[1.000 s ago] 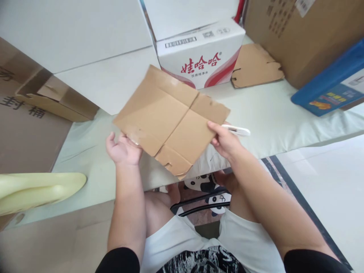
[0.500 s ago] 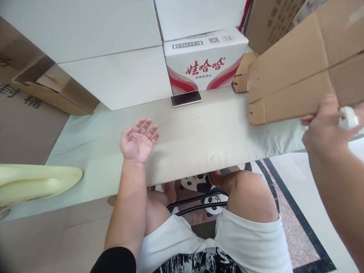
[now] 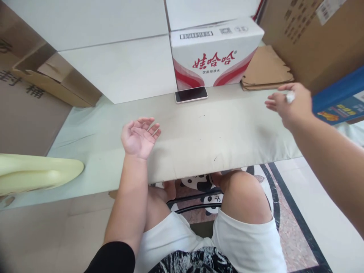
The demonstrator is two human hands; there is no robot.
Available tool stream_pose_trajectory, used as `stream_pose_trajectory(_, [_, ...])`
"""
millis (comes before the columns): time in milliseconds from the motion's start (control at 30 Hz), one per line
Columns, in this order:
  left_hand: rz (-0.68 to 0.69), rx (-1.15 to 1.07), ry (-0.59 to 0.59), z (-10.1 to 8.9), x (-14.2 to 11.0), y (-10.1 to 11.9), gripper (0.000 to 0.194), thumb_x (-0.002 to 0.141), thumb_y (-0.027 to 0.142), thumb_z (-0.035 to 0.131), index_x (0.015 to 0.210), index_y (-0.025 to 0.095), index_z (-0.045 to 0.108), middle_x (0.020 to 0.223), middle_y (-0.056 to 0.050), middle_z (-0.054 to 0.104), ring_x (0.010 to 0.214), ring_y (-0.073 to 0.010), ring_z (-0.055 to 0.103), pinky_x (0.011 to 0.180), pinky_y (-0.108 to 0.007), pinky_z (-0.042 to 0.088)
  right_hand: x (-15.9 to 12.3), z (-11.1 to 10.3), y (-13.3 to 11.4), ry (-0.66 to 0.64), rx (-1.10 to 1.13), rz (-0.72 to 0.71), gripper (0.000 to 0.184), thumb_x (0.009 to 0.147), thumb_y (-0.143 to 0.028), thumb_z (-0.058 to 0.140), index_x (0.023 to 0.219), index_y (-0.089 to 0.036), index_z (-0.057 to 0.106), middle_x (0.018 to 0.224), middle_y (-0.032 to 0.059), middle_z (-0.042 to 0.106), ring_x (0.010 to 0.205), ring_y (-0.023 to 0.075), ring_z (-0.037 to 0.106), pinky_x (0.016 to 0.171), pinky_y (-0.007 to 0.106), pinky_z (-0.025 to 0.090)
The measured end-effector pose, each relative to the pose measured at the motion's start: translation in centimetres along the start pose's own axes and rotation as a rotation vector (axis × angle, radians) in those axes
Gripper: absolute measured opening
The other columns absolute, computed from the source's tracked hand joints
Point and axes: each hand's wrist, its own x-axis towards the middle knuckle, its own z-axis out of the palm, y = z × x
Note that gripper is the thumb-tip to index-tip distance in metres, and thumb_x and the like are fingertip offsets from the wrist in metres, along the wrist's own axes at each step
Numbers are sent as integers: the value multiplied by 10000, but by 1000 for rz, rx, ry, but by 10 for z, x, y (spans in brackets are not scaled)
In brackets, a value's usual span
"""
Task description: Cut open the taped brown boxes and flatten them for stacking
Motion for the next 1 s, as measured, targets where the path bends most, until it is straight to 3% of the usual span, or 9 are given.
stream_pose_trajectory(133, [23, -115, 127, 7, -6, 6, 268, 872, 420, 610, 719, 202, 643, 744, -22, 684, 605, -149, 673, 624, -275, 561, -54, 13, -35, -142, 53, 179, 240, 872, 7, 598, 923, -210, 509, 785, 37, 695, 736, 172, 748, 818, 418, 638])
stream_pose_trajectory(267, [81, -262, 218, 4, -14, 20, 315, 912, 400, 581, 668, 202, 570, 635, 19, 555, 499, -107, 565, 542, -242, 481, -86, 36, -85, -303, 29, 96, 215, 881, -42, 638, 951, -217, 534, 811, 40, 712, 777, 187, 744, 800, 381, 607])
stream_pose_trajectory(400, [147, -371, 256, -14, -25, 42, 341, 942, 380, 546, 652, 201, 532, 602, 34, 479, 466, -89, 496, 515, -226, 425, -111, 77, -128, -478, -18, -47, 165, 895, -134, 661, 952, -232, 541, 824, 44, 732, 788, 203, 742, 779, 379, 584])
stream_pose_trajectory(533, [182, -462, 341, -40, -38, 67, 321, 948, 324, 498, 656, 194, 526, 577, 34, 443, 469, -85, 452, 513, -213, 397, -134, 149, -162, -664, -71, -208, 168, 871, -272, 697, 949, -243, 550, 881, 69, 761, 827, 249, 751, 716, 382, 568])
stream_pose_trajectory(700, [223, -623, 394, -56, -46, 81, 321, 940, 249, 438, 634, 182, 508, 581, 32, 408, 474, -79, 410, 524, -204, 358, -169, 272, -225, -912, -126, -507, 193, 864, -293, 710, 1001, -251, 582, 881, 36, 750, 776, 240, 731, 731, 377, 548])
stream_pose_trajectory(767, [175, -649, 341, -57, -46, 83, 353, 946, 231, 401, 620, 171, 523, 583, 22, 408, 483, -82, 413, 532, -206, 346, -189, 319, -264, -904, -159, -705, 159, 885, -249, 695, 991, -249, 577, 877, 20, 721, 764, 226, 705, 782, 385, 536])
stream_pose_trajectory(867, [133, -647, 312, -60, -46, 85, 367, 947, 225, 399, 616, 162, 547, 598, 13, 414, 496, -87, 414, 546, -216, 341, -213, 378, -324, -785, -168, -828, 229, 914, -211, 682, 1103, -256, 560, 859, 3, 659, 767, 218, 623, 820, 397, 505])
stream_pose_trajectory(933, [141, -641, 321, -66, -47, 88, 372, 948, 222, 393, 616, 162, 551, 601, 8, 415, 505, -93, 411, 556, -223, 343, -220, 411, -355, -706, -131, -848, 287, 961, -223, 635, 1212, -265, 503, 990, 14, 660, 799, 188, 550, 852, 393, 486])
stream_pose_trajectory(1000, [165, -629, 332, -73, -49, 91, 367, 948, 224, 391, 623, 165, 550, 603, 4, 415, 515, -100, 409, 570, -230, 348, -220, 441, -373, -760, -64, -911, 272, 998, -223, 574, 1236, -277, 453, 1052, 8, 655, 776, 152, 455, 876, 380, 475])
